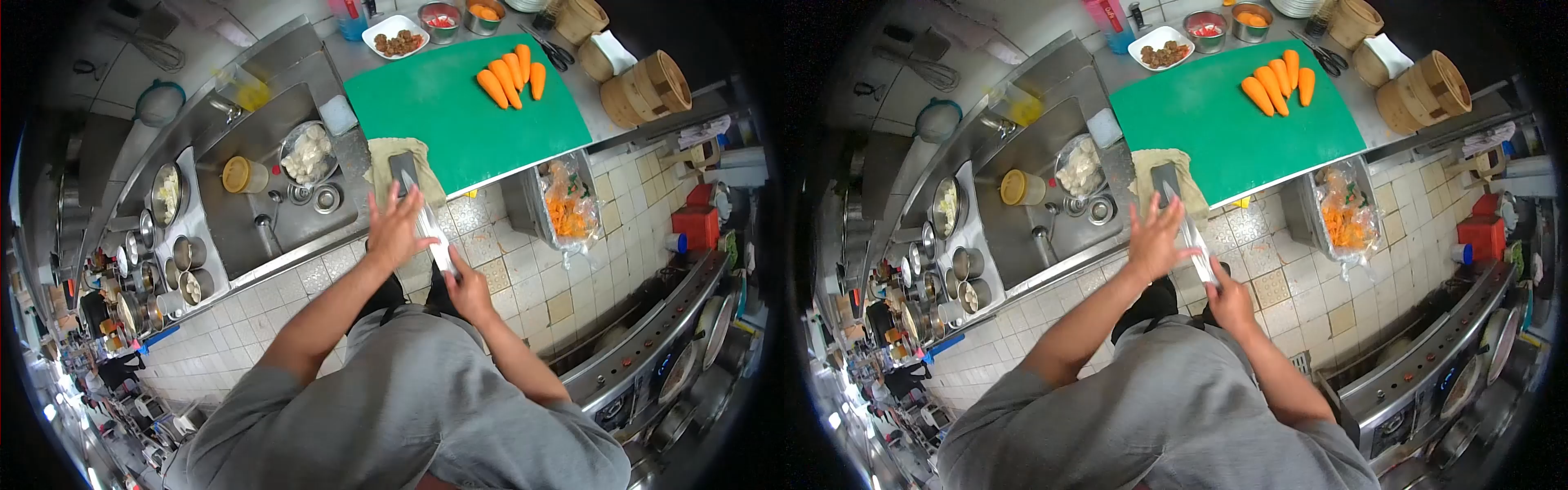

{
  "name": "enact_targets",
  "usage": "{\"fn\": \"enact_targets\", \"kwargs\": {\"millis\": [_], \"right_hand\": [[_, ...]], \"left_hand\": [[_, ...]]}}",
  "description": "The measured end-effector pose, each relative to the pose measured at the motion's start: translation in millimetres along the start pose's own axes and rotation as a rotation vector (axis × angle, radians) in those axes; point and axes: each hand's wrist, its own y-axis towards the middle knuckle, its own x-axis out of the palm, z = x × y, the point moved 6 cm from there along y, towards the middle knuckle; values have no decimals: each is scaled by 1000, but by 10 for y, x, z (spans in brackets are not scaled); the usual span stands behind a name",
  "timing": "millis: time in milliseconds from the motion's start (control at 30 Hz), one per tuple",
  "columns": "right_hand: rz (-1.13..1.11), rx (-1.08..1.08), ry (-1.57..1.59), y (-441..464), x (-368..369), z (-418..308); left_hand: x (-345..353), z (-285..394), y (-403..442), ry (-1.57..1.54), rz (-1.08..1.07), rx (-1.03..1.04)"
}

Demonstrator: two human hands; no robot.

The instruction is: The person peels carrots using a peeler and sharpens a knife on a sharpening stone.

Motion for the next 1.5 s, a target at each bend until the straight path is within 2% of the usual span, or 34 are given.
{"fn": "enact_targets", "kwargs": {"millis": [100,133,167,200,267,300,367,467,533,600,667,767,867,900,933,1000,1033,1100,1133,1167,1200,1233,1267,1300,1367,1433,1467,1500], "right_hand": [[-46,62,-39,297,13,-16],[42,-64,-76,647,37,-156],[-3,8,-155,1019,35,-373],[82,-107,-160,1384,72,-503],[192,-174,-173,1772,177,-585],[199,-167,-169,1686,167,-579],[84,-3,-149,1249,148,-415],[68,10,-12,116,157,10],[46,22,29,3,114,-20],[46,-10,-41,299,121,-88],[54,-18,-195,1050,244,-297],[90,-65,-217,1891,228,-837],[102,-128,-185,2030,97,-933],[109,-192,-121,2062,25,-928],[95,-221,-118,2121,0,-826],[241,-374,-30,2136,-85,-574],[226,-390,-18,2084,-126,-617],[23,-53,-104,2037,-205,-628],[106,-129,-188,1975,-193,-577],[205,-246,-259,2025,-100,-515],[487,-633,-279,2064,-47,-579],[130,-276,-129,2208,19,-457],[90,-168,-200,2058,-47,-724],[184,-386,-402,2180,1,-499],[254,-354,-695,2293,-56,-507],[404,-330,-682,2324,-183,-473],[527,-357,-630,2311,-225,-506],[539,-473,-486,2163,-123,-845]], "left_hand": [[-125,-157,240,-60,49,12],[-142,-364,514,-21,122,12],[-262,-611,853,-4,156,22],[-383,-808,1105,12,190,29],[-553,-966,1360,33,112,19],[-570,-990,1432,55,36,13],[-379,-752,1108,32,87,52],[-126,-126,180,-30,-8,42],[-44,-80,36,-40,-40,21],[-76,-242,265,0,41,27],[-302,-662,825,35,158,45],[-811,-1097,1402,128,119,8],[-1011,-1235,1411,149,134,-80],[-1058,-1298,1243,26,350,-149],[-1112,-1383,1014,-89,573,-218],[-1017,-1423,245,-130,698,-221],[-871,-1480,-235,-113,734,-211],[-516,-1573,-1364,-166,687,-393],[-122,-1757,-2027,-193,681,-484],[529,-2046,-2852,-133,634,-586],[520,-1955,-3447,-116,425,-865],[775,-1977,-4155,-122,316,-1055],[835,-1829,-4874,-107,238,-1229],[895,-1677,-5485,-109,168,-1387],[1245,-1375,-6749,-504,17,-1830],[2184,-1114,-7969,-563,113,-2113],[2400,-851,-8183,-648,-67,-2182],[2560,-694,-8413,-728,-256,-2217]]}}
